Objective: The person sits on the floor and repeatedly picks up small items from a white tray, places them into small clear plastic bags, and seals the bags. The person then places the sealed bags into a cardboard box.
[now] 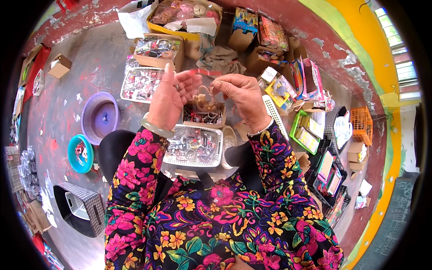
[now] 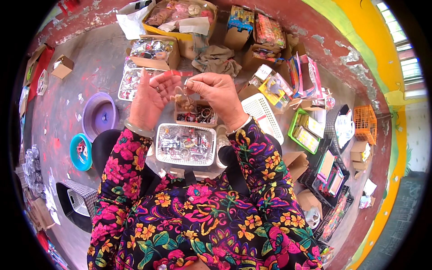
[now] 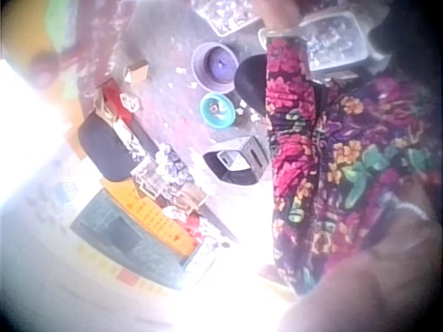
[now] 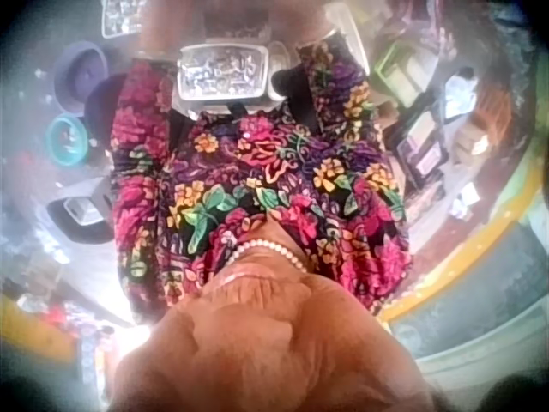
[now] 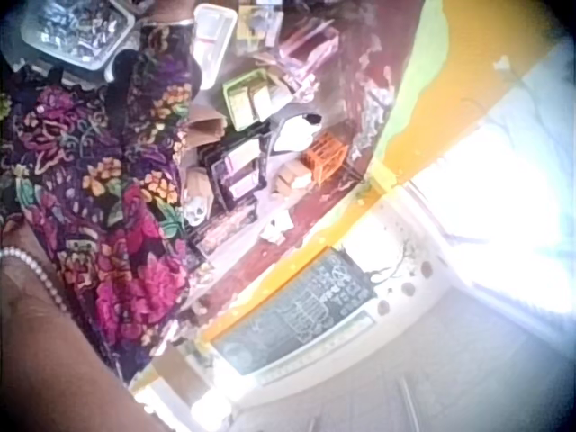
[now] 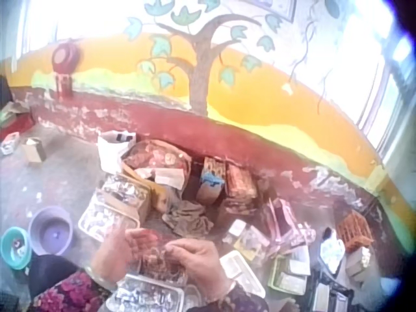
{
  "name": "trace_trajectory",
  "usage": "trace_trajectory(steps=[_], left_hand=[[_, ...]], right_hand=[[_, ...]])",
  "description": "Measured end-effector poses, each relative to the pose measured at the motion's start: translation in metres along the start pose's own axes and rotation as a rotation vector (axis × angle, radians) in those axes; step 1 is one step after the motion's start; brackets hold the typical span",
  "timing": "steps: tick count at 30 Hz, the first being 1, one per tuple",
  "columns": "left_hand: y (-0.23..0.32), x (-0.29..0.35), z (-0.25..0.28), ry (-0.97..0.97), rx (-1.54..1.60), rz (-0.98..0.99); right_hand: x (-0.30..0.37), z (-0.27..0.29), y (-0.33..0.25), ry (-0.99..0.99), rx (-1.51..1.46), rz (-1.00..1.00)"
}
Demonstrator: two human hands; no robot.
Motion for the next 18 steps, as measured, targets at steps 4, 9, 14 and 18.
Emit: trace_trajectory(steps=[4,9,14,18], left_hand=[[-0.008,0.004,-0.001,-0.169,-0.184,0.013],[-0.009,0.004,0.002,-0.085,-0.266,-0.081],[-0.007,0.004,-0.003,-0.074,-0.253,-0.095],[-0.006,0.006,-0.001,-0.069,-0.281,-0.030]], right_hand=[[-0.001,0.002,0.007,0.031,-0.044,-0.075],[-0.004,0.001,0.012,0.061,-0.102,-0.105],[-0.005,0.002,0.013,0.085,-0.109,-0.119],[-0.005,0.007,0.013,0.099,-0.097,-0.093]])
Point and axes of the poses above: each hand's wrist, its own x-axis away from the middle knuckle, its own z-axis out of the back of the hand, y = z × x, the point moved 5 cm from there along -x, towards the middle knuckle, and after that the axes turned 3 degrees about -z, right-handed, at the moved point
